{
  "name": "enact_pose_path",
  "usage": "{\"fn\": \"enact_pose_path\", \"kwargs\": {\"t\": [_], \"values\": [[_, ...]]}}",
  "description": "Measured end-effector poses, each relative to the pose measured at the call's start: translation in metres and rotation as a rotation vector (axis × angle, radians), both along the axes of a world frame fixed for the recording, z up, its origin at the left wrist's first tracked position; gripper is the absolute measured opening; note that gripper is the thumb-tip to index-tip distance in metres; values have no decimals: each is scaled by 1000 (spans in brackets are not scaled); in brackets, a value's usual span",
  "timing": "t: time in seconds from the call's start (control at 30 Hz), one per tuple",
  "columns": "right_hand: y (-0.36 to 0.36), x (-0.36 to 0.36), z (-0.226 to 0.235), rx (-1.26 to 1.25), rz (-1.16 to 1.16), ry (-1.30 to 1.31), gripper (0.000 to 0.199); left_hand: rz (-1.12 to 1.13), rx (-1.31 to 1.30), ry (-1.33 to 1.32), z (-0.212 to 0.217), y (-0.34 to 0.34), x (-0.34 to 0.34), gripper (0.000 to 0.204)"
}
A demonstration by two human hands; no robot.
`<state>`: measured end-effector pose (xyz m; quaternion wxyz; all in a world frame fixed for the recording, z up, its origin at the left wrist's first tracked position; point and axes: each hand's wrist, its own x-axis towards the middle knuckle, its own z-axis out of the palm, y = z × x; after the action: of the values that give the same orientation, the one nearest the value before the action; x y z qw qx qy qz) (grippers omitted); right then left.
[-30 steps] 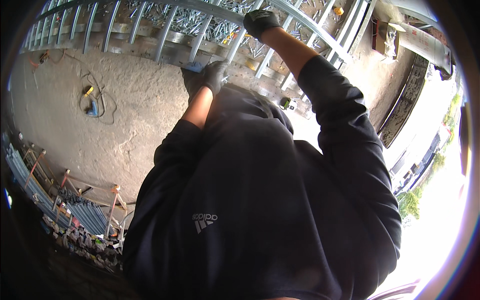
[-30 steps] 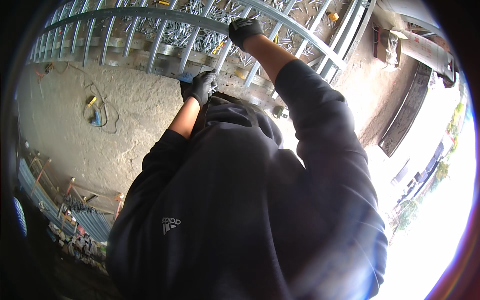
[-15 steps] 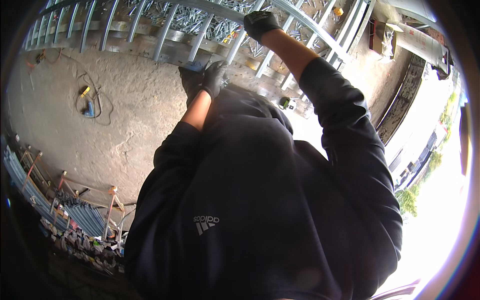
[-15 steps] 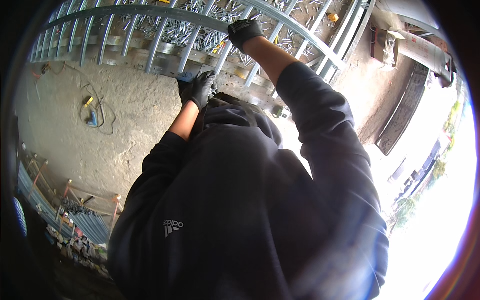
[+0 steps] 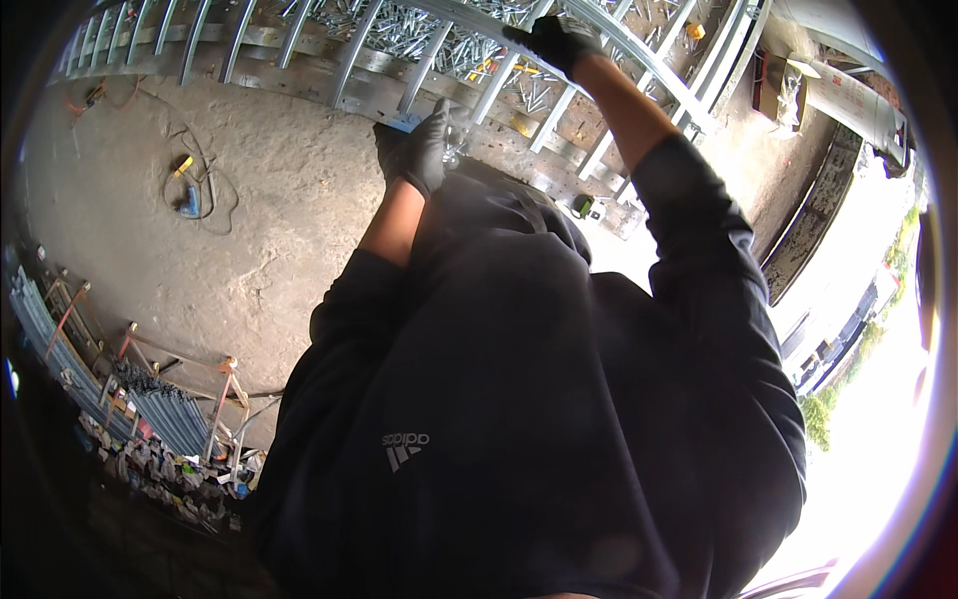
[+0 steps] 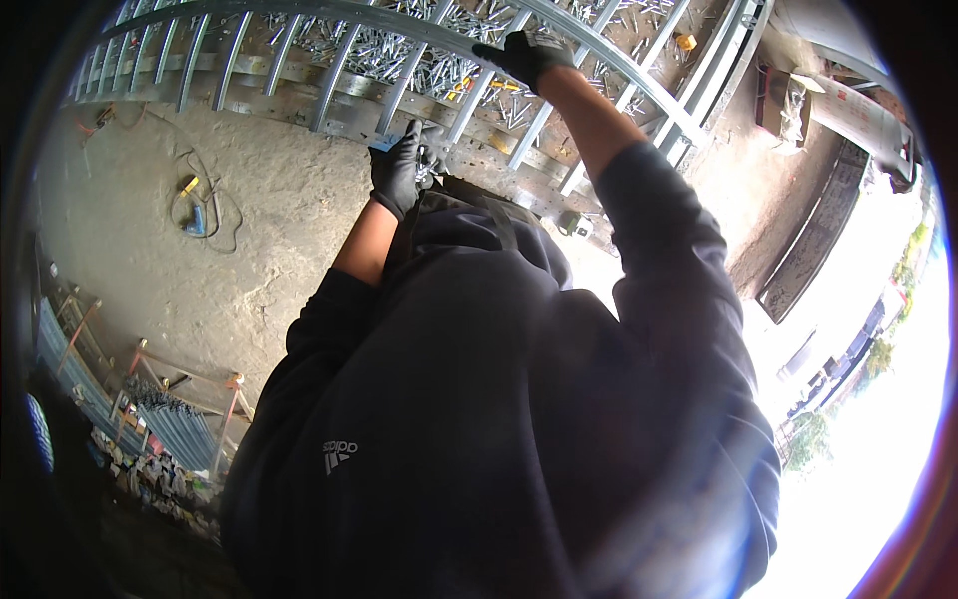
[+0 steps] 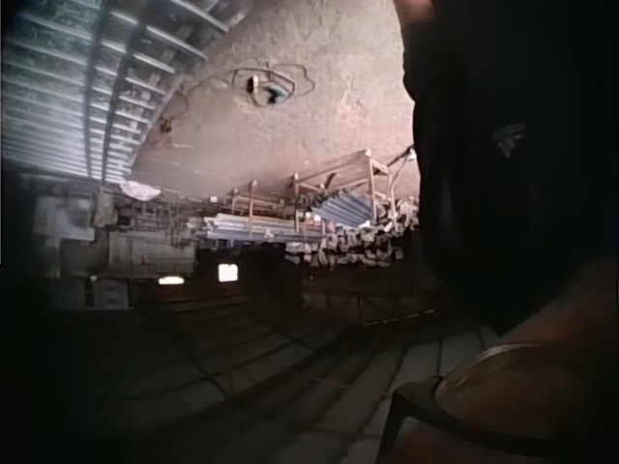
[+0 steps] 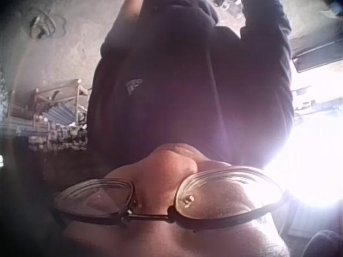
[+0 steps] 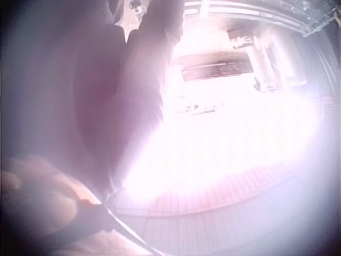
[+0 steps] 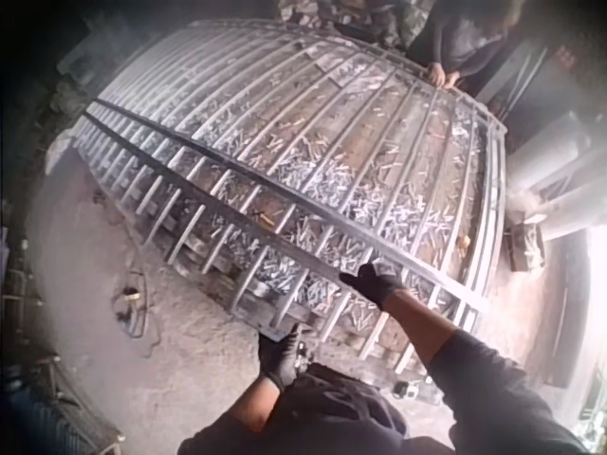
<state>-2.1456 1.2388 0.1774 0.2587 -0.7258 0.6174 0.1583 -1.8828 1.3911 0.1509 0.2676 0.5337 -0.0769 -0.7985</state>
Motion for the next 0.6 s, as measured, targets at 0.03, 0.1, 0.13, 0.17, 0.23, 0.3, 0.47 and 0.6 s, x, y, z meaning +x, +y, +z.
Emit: {"fn": "enact_pose_path", "kwargs": {"t": [0.03, 0.1, 0.13, 0.17, 0.23, 0.3, 0.47, 0.6], "values": [[10, 2, 4, -74, 59, -73, 52, 10, 10, -16, 8, -2, 2, 55], [42, 19, 9, 23, -29, -530, 26, 40, -42, 12, 18, -9, 5, 57], [64, 32, 10, 327, -410, -1004, 21, 36, -54, 14, 19, -12, 7, 58], [83, 50, 10, 276, -312, -1060, 24, 45, -46, 20, 19, -15, 7, 57], [99, 77, 4, -125, 171, -771, 27, 56, 44, 28, 14, -19, 8, 54], [124, 102, 1, 372, -363, -978, 45, 82, -41, 240, 7, -23, 11, 51], [127, 109, 3, -211, 190, -579, 57, -140, -258, 204, 2, -31, 20, 44], [116, 114, 21, -139, 44, -745, 52, -212, -324, 141, 7, -50, 26, 41]]}}
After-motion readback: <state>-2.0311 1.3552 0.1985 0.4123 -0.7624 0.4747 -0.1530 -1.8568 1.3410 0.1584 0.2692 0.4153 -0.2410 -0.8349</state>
